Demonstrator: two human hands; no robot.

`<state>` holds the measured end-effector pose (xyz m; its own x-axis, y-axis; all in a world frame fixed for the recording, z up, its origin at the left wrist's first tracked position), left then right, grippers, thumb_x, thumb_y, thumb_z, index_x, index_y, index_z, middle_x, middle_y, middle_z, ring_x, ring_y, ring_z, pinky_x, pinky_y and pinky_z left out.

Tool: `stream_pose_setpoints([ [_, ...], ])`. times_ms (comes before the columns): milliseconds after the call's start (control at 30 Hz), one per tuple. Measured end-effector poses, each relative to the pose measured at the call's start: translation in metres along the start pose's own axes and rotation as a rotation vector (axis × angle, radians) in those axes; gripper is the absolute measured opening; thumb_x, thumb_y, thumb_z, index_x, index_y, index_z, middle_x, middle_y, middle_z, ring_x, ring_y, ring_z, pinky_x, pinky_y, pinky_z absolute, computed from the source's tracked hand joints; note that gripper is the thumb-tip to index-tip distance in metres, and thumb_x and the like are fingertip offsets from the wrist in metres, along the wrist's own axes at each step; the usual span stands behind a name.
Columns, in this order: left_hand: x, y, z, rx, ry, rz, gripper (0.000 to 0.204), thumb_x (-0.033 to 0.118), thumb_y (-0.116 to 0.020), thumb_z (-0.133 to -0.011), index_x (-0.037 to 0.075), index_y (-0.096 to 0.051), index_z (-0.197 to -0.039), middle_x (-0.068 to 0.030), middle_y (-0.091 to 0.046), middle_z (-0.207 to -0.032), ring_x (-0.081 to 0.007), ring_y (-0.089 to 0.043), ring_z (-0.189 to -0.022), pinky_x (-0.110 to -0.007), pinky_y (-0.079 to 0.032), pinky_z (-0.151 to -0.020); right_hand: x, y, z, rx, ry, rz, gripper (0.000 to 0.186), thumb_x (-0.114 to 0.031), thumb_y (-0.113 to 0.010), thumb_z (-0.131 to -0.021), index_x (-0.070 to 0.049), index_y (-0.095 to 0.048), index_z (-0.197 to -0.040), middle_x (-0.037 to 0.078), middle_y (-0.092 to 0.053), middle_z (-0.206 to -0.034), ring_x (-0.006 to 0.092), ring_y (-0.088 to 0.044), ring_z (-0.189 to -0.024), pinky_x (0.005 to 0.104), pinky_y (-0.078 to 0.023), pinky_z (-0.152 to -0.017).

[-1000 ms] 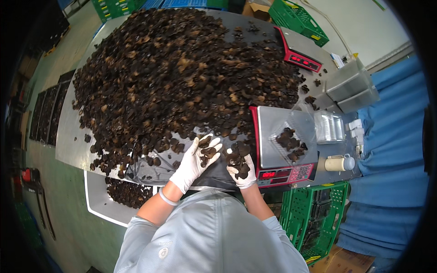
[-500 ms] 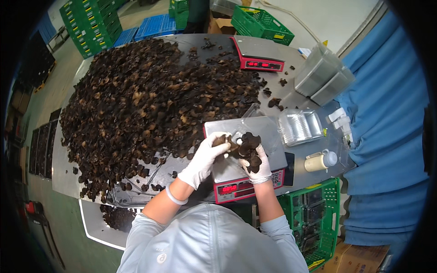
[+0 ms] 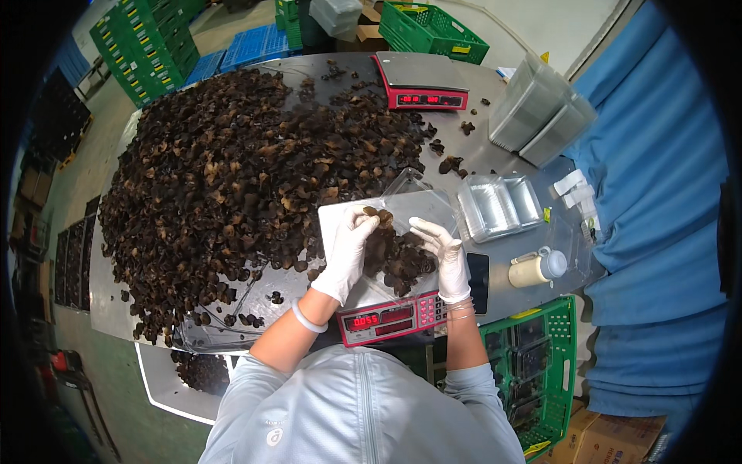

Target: The person sorts through a large pile of dried mushrooms on a metal table, placing them into plastic containers and then weighing the containers on a digital scale before moving them aside.

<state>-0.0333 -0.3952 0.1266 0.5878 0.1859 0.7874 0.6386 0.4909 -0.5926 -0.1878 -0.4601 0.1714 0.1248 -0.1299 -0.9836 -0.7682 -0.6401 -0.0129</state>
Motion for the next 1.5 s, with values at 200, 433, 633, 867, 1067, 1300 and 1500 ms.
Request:
stream_pose_setpoints([
  [200,0.013,0.01,0.009,-0.003,-0.026,0.008,0.015,0.013,-0.062,-0.086,0.01,-0.054,-0.099,0.003,-0.054,-0.087,-0.0038,-0.05,-0.075,-0.019,-0.043,-0.068,0.009,0.027,0.005,0.059,-0.049,0.009,0.075,-0.062,-0.028,-0.092,0.004,-0.057,-0.114,0.016,-0.061,-0.115,0.0225,-0.06,-0.104,0.032,-0.045,-0.09],
  [433,0.091,0.17,0.072,0.318,-0.283,-0.002,0.016,0.013,-0.062,-0.086,0.012,-0.055,-0.1,-0.0023,-0.06,-0.101,-0.0151,-0.056,-0.097,-0.034,-0.043,-0.091,-0.004,0.038,0.011,0.2,0.08,0.53,0.014,-0.002,-0.055,-0.087,0.002,-0.066,-0.095,0.011,-0.067,-0.094,0.0192,-0.064,-0.088,0.0286,-0.048,-0.08],
  [633,0.144,0.371,0.228,0.893,-0.566,0.018,0.014,0.014,-0.06,-0.087,0.01,-0.054,-0.1,-0.003,-0.06,-0.101,-0.0169,-0.056,-0.102,-0.035,-0.04,-0.092,0.004,0.069,0.03,0.271,-0.058,0.558,0.022,-0.009,-0.049,-0.094,0.002,-0.062,-0.107,0.009,-0.064,-0.106,0.0174,-0.059,-0.097,0.0299,-0.045,-0.088],
  [867,0.123,0.459,0.375,1.514,-0.551,-0.027,0.047,0.029,-0.052,-0.092,0.01,-0.039,-0.133,-0.0077,-0.044,-0.133,-0.0198,-0.048,-0.114,-0.037,-0.038,-0.099,-0.026,-0.076,-0.001,0.041,-0.048,0.269,0.024,-0.017,-0.051,-0.095,0.0,-0.061,-0.108,0.01,-0.063,-0.107,0.018,-0.06,-0.097,0.0298,-0.047,-0.086],
  [1067,0.114,0.382,0.249,0.786,-0.134,-0.914,0.013,0.014,-0.063,-0.083,0.004,-0.065,-0.091,-0.0082,-0.066,-0.088,-0.0163,-0.062,-0.081,-0.028,-0.049,-0.074,0.036,-0.283,-0.002,-0.563,-0.042,0.377,0.019,-0.005,-0.062,-0.083,-0.003,-0.066,-0.102,0.01,-0.062,-0.104,0.017,-0.062,-0.089,0.0266,-0.05,-0.079],
  [1300,0.114,0.336,0.179,0.516,-0.419,-1.52,0.038,0.019,-0.071,-0.071,0.006,-0.056,-0.104,-0.009,-0.057,-0.088,-0.0265,-0.059,-0.082,-0.037,-0.049,-0.071,0.122,-0.435,0.038,-0.876,0.327,0.976,0.057,-0.014,-0.074,-0.068,-0.014,-0.053,-0.121,0.007,-0.053,-0.109,0.0254,-0.057,-0.098,0.0357,-0.051,-0.078],
  [1500,0.12,0.353,0.171,0.374,-0.351,-1.399,0.018,0.01,-0.066,-0.075,0.007,-0.058,-0.091,-0.0088,-0.056,-0.077,-0.0256,-0.059,-0.072,-0.034,-0.049,-0.064,0.143,-0.419,0.048,-0.777,0.259,0.84,0.024,-0.005,-0.066,-0.074,-0.01,-0.061,-0.097,0.009,-0.055,-0.085,0.0273,-0.061,-0.079,0.0341,-0.05,-0.068],
])
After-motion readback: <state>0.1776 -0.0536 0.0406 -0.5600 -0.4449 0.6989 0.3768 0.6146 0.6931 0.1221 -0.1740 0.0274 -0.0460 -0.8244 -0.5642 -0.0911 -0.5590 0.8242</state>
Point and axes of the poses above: each hand's wrist, its own z-axis away from the middle knuckle, its own y-axis out of the back of the hand, x = y × z, the point moved 8 cm from there along -z, towards the middle knuckle
